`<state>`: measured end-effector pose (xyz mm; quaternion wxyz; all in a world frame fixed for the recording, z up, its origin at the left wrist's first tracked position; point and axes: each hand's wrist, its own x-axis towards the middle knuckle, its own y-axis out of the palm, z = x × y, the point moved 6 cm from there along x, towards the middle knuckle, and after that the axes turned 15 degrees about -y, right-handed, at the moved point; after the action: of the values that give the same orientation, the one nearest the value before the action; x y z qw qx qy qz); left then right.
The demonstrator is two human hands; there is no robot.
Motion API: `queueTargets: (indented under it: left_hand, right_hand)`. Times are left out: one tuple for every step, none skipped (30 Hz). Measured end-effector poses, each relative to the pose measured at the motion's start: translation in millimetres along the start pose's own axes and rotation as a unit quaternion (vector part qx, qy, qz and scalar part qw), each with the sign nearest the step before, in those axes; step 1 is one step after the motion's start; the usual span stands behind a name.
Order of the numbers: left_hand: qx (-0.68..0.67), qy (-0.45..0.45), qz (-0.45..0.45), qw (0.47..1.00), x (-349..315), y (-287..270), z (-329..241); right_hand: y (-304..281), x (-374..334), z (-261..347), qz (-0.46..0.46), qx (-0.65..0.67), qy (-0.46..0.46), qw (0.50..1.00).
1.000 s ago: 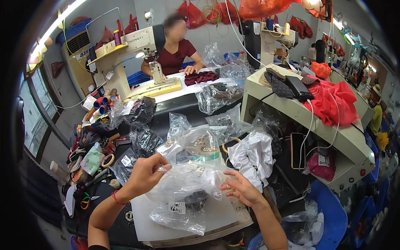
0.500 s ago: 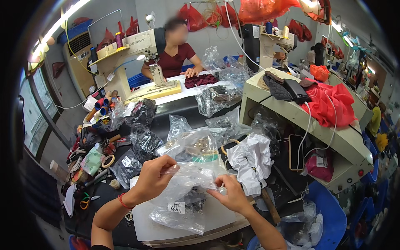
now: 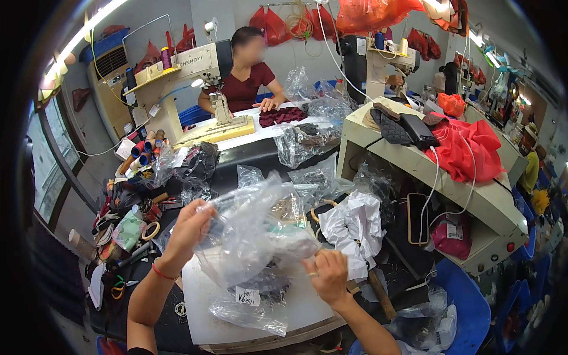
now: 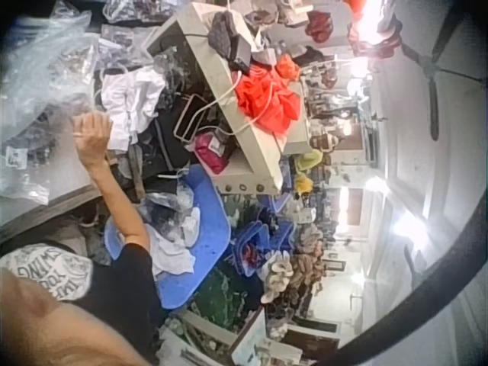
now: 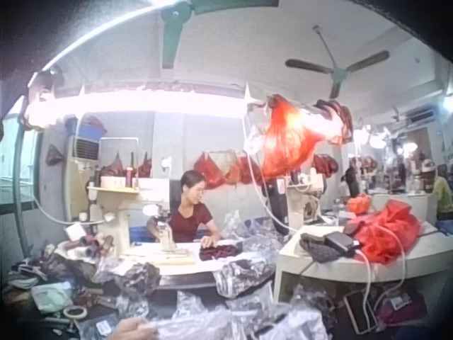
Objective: The person sorts through various plastic bags containing small fabric parts and trims on a cluttered workbench. They open bags, remove items, and place them into a blue bin or onto the table.
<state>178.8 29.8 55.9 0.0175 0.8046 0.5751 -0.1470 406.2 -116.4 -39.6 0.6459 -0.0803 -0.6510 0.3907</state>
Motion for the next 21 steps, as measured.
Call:
queueTargets:
  left_hand:
    - [-0.015, -0.013, 0.003, 1.000, 0.0, -3.6, -2.7]
    - [-0.030, -0.025, 0.005, 0.999, -0.1, -5.6, -3.3]
    - [0.021, 0.003, 0.004, 1.000, -2.0, -2.7, -7.1]
    - [0.072, 0.027, 0.000, 0.997, -4.4, 2.0, -6.7]
    - [0.122, 0.049, 0.001, 0.991, -5.4, 8.7, -5.4]
    - [0.149, 0.078, 0.000, 0.986, -6.1, 13.5, -5.9]
    - [0.156, 0.087, 0.005, 0.984, -6.9, 18.6, -5.2]
    - [0.164, 0.100, 0.014, 0.981, -8.6, 26.6, -8.1]
    - [0.171, 0.113, 0.023, 0.979, -10.7, 34.1, -11.0]
    - [0.173, 0.092, 0.036, 0.980, -13.9, 42.2, -13.2]
    - [0.185, 0.118, 0.033, 0.975, -17.3, 42.7, -15.3]
    - [0.197, 0.144, 0.032, 0.969, -20.7, 43.2, -16.7]
    - [0.205, 0.171, 0.035, 0.963, -21.8, 45.5, -17.8]
    - [0.219, 0.169, 0.002, 0.961, -17.3, 36.1, -20.0]
    - [0.185, 0.157, -0.013, 0.970, -5.9, 19.9, -21.2]
    - [0.158, 0.160, -0.055, 0.973, 2.7, 6.4, -26.6]
    - [0.112, 0.133, -0.049, 0.984, 15.6, -13.0, -20.1]
    - [0.058, 0.043, -0.050, 0.996, 20.3, -20.2, -11.9]
    - [0.036, 0.027, -0.035, 0.998, 16.2, -21.1, -8.4]
    - [0.027, 0.036, -0.027, 0.999, 10.4, -22.7, -5.6]
    - [0.018, 0.045, -0.019, 0.999, 5.9, -22.5, -5.9]
  right_hand:
    - [2.9, -0.4, 2.2, 0.021, 0.027, 0.015, 0.999]
    - [4.5, -3.6, 6.3, 0.106, 0.043, 0.037, 0.993]
    - [-3.9, 0.3, 12.7, 0.118, 0.040, 0.026, 0.992]
    - [-15.5, 10.8, 21.7, 0.133, 0.041, 0.015, 0.990]
    - [-26.6, 21.0, 28.6, 0.151, 0.040, 0.006, 0.988]
    - [-39.6, 36.9, 40.0, 0.101, 0.026, -0.049, 0.993]
    - [-43.5, 50.0, 53.5, 0.093, 0.043, -0.101, 0.990]
    - [-48.9, 63.0, 68.6, 0.084, 0.056, -0.152, 0.983]
    - [-49.6, 73.5, 81.1, 0.075, 0.069, -0.203, 0.974]
    - [-43.8, 83.9, 84.2, 0.087, 0.051, -0.200, 0.975]
    - [-35.4, 94.3, 88.8, 0.098, 0.039, -0.201, 0.974]
    - [-30.2, 98.1, 91.0, 0.110, 0.027, -0.202, 0.973]
    - [-26.0, 94.9, 91.8, 0.142, 0.015, -0.220, 0.965]
    - [-23.4, 90.2, 91.6, 0.171, 0.004, -0.235, 0.957]
    - [-21.8, 85.1, 92.1, 0.200, -0.008, -0.250, 0.947]
    - [-34.1, 80.2, 102.1, 0.106, -0.009, -0.273, 0.956]
    - [-36.9, 71.1, 106.8, 0.114, 0.012, -0.253, 0.961]
    - [-41.0, 62.0, 106.5, 0.126, 0.024, -0.228, 0.965]
    - [-45.7, 57.5, 104.4, 0.134, 0.034, -0.207, 0.968]
    - [-46.1, 53.5, 97.5, 0.179, 0.065, -0.178, 0.965]
    - [-56.4, 54.4, 84.6, 0.123, 0.095, -0.138, 0.978]
